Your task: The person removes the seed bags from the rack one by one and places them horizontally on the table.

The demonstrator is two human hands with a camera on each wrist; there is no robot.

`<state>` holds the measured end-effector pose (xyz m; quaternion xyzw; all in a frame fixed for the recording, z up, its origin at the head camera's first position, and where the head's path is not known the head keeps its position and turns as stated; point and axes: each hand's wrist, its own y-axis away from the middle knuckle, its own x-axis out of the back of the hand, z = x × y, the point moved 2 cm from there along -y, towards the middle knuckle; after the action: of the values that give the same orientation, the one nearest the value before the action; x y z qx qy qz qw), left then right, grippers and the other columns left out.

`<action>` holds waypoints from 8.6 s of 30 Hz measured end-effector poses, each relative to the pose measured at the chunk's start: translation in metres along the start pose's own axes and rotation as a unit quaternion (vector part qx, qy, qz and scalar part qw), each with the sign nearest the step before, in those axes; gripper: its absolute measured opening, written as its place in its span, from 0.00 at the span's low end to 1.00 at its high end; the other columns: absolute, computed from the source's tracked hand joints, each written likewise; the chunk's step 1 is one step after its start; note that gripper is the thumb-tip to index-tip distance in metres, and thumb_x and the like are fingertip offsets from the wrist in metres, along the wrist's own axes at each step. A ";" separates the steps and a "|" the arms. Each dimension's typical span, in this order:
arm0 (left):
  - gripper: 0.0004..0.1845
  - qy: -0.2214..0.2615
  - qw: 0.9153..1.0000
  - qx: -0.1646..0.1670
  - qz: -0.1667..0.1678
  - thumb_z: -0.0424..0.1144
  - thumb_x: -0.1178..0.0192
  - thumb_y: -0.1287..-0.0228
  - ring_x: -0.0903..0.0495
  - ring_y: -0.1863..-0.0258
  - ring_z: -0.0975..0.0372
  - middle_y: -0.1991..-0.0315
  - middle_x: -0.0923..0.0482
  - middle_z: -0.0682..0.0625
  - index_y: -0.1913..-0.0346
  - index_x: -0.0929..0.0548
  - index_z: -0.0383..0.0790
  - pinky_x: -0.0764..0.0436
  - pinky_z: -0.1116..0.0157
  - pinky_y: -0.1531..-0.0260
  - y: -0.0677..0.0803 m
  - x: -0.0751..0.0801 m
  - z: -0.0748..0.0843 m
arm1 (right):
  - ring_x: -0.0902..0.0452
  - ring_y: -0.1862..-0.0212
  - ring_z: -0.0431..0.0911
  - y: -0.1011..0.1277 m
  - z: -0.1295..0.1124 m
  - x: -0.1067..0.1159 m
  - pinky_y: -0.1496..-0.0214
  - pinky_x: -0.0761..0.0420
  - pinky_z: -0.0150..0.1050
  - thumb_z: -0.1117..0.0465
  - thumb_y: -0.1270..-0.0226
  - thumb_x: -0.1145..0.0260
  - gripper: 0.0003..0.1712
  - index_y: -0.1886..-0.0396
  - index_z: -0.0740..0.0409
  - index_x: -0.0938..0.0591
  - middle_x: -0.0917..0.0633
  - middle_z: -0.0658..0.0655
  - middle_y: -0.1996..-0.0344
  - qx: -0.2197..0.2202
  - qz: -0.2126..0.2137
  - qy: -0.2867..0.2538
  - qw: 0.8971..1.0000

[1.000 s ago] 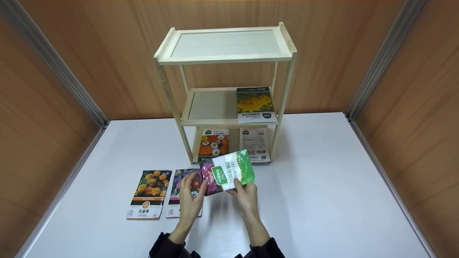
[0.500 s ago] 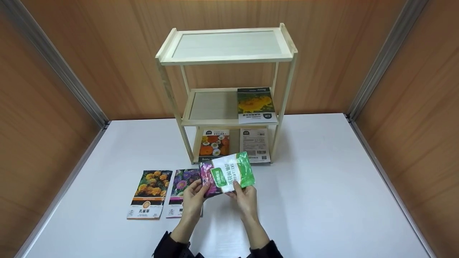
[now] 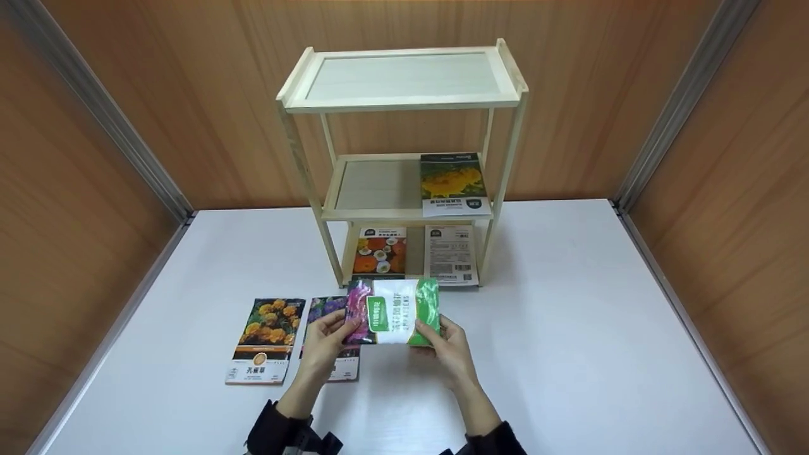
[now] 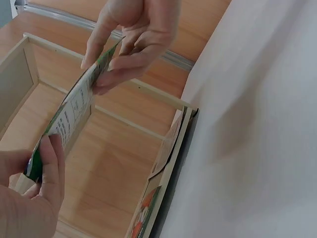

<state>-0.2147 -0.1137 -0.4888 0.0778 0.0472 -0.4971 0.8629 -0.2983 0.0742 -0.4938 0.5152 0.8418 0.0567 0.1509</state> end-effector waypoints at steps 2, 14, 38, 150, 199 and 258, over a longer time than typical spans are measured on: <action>0.19 -0.018 1.000 -0.004 -0.022 0.32 0.39 0.47 0.20 0.68 0.59 0.64 0.20 0.40 0.53 0.26 0.25 0.21 0.65 0.66 0.000 0.004 0.003 | 0.21 0.60 0.46 0.000 -0.002 0.006 0.58 0.23 0.37 0.57 0.38 0.42 0.30 0.42 0.71 0.36 0.20 0.60 0.58 -0.001 -0.021 0.021 1.000; 0.20 -0.050 0.993 0.004 -0.108 0.28 0.42 0.46 0.22 0.73 0.63 0.68 0.21 0.41 0.51 0.29 0.19 0.22 0.66 0.72 0.009 0.018 0.021 | 0.20 0.66 0.46 0.000 -0.009 0.029 0.64 0.21 0.38 0.61 0.39 0.41 0.27 0.47 0.77 0.34 0.17 0.58 0.66 0.040 -0.098 0.108 0.988; 0.24 0.118 0.991 0.001 0.059 0.34 0.39 0.46 0.20 0.67 0.56 0.63 0.22 0.39 0.50 0.31 0.21 0.21 0.61 0.67 0.020 -0.039 -0.038 | 0.20 0.71 0.44 0.002 0.017 -0.001 0.64 0.21 0.35 0.69 0.41 0.41 0.19 0.51 0.73 0.30 0.17 0.59 0.69 0.053 0.118 -0.001 0.992; 0.08 -0.550 0.821 -0.138 0.064 0.31 0.34 0.57 0.22 0.79 0.50 0.79 0.24 0.40 0.78 0.24 0.32 0.25 0.57 0.81 -0.022 -0.020 -0.043 | 0.27 0.80 0.42 -0.039 0.037 0.009 0.80 0.26 0.32 0.63 0.46 0.35 0.08 0.73 0.67 0.21 0.22 0.54 0.82 0.100 0.097 0.425 0.894; 0.15 -0.313 0.940 -0.099 -0.094 0.38 0.40 0.46 0.30 0.72 0.62 0.69 0.27 0.48 0.60 0.24 0.29 0.31 0.71 0.75 -0.101 -0.131 0.168 | 0.46 0.49 0.71 -0.109 -0.221 -0.007 0.50 0.45 0.61 0.57 0.36 0.51 0.28 0.47 0.79 0.37 0.37 0.80 0.55 0.142 0.051 0.650 0.745; 0.09 -0.318 0.945 0.066 -0.043 0.27 0.41 0.54 0.38 0.81 0.62 0.75 0.35 0.49 0.72 0.31 0.34 0.38 0.70 0.84 -0.123 -0.107 0.163 | 0.35 0.84 0.36 -0.116 -0.218 0.014 0.83 0.32 0.26 0.61 0.45 0.39 0.20 0.61 0.75 0.29 0.29 0.55 0.79 0.006 0.114 0.389 0.914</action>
<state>-0.3735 -0.1130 -0.3219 -0.0299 -0.2588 -0.5343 0.8041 -0.4711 0.0461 -0.3187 0.5459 0.7695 0.2645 -0.1996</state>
